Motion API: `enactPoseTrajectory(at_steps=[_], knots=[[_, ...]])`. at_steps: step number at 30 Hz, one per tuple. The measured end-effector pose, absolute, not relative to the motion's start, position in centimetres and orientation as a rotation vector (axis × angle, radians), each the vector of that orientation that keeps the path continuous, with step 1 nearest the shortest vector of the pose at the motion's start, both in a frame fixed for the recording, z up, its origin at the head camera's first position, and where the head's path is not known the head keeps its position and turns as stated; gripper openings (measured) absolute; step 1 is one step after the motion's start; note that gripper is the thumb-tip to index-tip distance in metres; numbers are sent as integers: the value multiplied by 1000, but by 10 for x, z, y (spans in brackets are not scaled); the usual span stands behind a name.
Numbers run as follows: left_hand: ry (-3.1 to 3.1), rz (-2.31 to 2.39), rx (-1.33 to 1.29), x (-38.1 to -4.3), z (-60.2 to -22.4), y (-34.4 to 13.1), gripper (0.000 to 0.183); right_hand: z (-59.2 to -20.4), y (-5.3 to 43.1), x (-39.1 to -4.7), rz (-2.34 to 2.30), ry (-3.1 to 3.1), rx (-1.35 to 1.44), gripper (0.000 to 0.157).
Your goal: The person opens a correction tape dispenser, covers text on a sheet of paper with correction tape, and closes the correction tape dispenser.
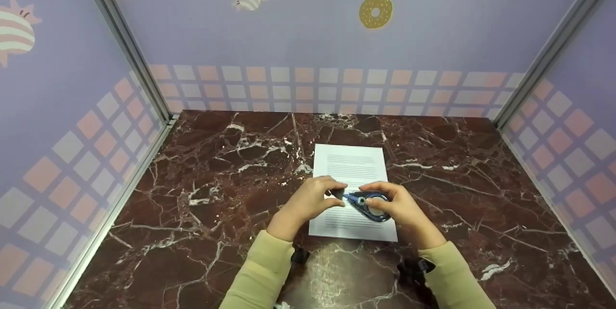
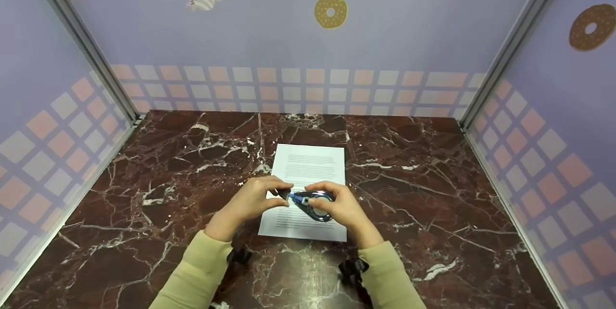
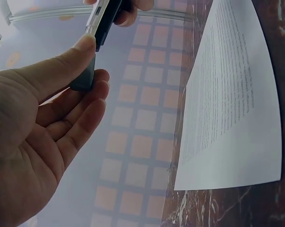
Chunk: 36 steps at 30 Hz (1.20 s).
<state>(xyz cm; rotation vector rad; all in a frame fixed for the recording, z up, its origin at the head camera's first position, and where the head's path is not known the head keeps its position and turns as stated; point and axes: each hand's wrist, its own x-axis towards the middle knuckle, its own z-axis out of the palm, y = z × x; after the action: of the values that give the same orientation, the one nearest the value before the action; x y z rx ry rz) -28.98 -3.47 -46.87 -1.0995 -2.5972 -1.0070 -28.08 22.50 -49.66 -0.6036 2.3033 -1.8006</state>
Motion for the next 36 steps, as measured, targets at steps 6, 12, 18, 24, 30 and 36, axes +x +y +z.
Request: enactPoseTrajectory(at_steps=[6,12,18,24,30,36], knots=[[-2617,-972,-1121,-288,-468,-29,43,-497,223,-280,-1781,2308,-602,37],[-2626,-876,-1166,-287,-468,-26,42,-499,224,-281,-1761,2341,-629,35],[-2634,-864,-1165,-285,-468,-25,41,-498,224,-281,-1753,2326,-641,35],[-2610,-853,-1185,-284,-469,-24,39,-500,224,-281,-1757,2330,-655,35],[-2593,-833,-1224,-284,-472,-23,39,-502,223,-280,-1750,2292,-632,37],[-2574,-833,-1248,-283,-470,-22,41,-502,223,-281,-1776,2243,-668,37]])
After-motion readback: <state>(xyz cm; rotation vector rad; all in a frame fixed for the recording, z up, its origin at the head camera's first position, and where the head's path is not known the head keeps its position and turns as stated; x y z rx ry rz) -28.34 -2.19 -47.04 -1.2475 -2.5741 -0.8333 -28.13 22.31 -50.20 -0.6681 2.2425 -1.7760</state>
